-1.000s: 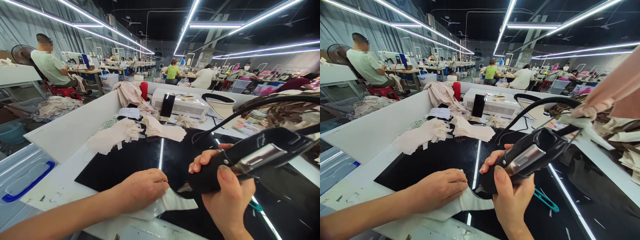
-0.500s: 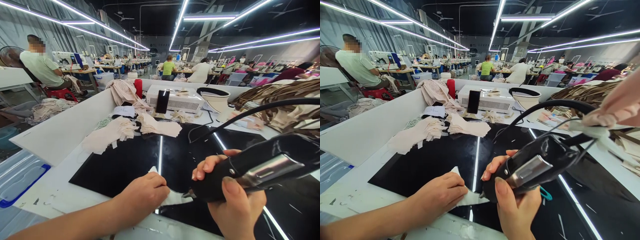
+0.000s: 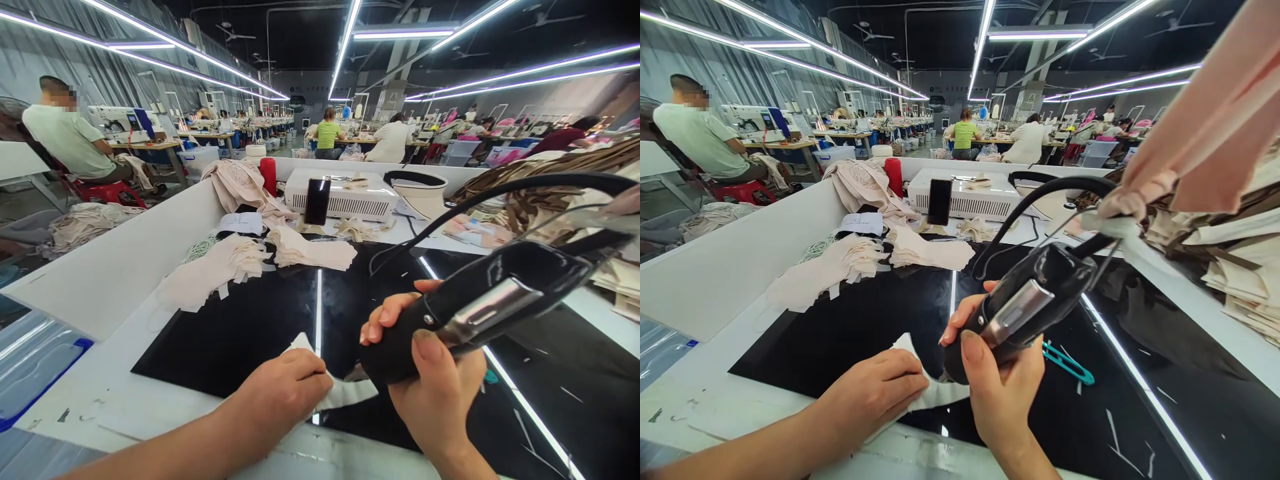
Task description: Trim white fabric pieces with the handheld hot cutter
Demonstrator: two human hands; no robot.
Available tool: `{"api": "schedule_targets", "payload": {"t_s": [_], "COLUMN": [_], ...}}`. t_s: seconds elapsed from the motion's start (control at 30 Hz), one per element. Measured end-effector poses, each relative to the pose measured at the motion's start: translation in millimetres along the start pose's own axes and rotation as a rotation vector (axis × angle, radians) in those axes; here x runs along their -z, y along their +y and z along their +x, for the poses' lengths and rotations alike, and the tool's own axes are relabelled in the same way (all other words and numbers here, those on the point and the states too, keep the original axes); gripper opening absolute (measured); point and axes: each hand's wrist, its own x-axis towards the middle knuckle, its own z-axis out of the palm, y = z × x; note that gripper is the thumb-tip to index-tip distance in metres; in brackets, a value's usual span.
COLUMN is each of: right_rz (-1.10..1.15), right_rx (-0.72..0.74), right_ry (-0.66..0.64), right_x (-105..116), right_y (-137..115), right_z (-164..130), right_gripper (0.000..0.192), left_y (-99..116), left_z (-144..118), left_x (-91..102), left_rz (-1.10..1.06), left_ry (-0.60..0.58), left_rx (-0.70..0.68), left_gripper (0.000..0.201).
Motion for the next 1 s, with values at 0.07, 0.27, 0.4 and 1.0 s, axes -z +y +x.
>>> {"api": "schedule_targets", "payload": {"t_s": [0.07,0.27,0.4,1.0], "right_rz": [0.007,0.026,0.029,0.042], "right_rx": [-0.008,-0.037,-0.025,0.002], "right_ry": [-0.022,-0.108,-0.103,-0.063], "right_x": [-3.1,2.2,8.4,-4.0], "right_y": [2.5,0.4,-5.1,0.2], "right_z": [-1.4,-7.2,-11.1,-5.5], "right_gripper": [0.039,0.036,0.037,0.036], "left_y": [-0.4,2.4,3.1,7.0], "left_z": [-0.2,1.7,1.3,-1.5], "left_x": [-0.5,2.3,2.6,14.9], "left_rz": [-0.01,-0.013,0.003,-0.01], "left_ry": [-0.008,0.002,-0.02,0.025], "left_rx": [-0.002,0.006,0.02,-0.025], "left_gripper": [0.014,0.013,0.014,0.018]}}
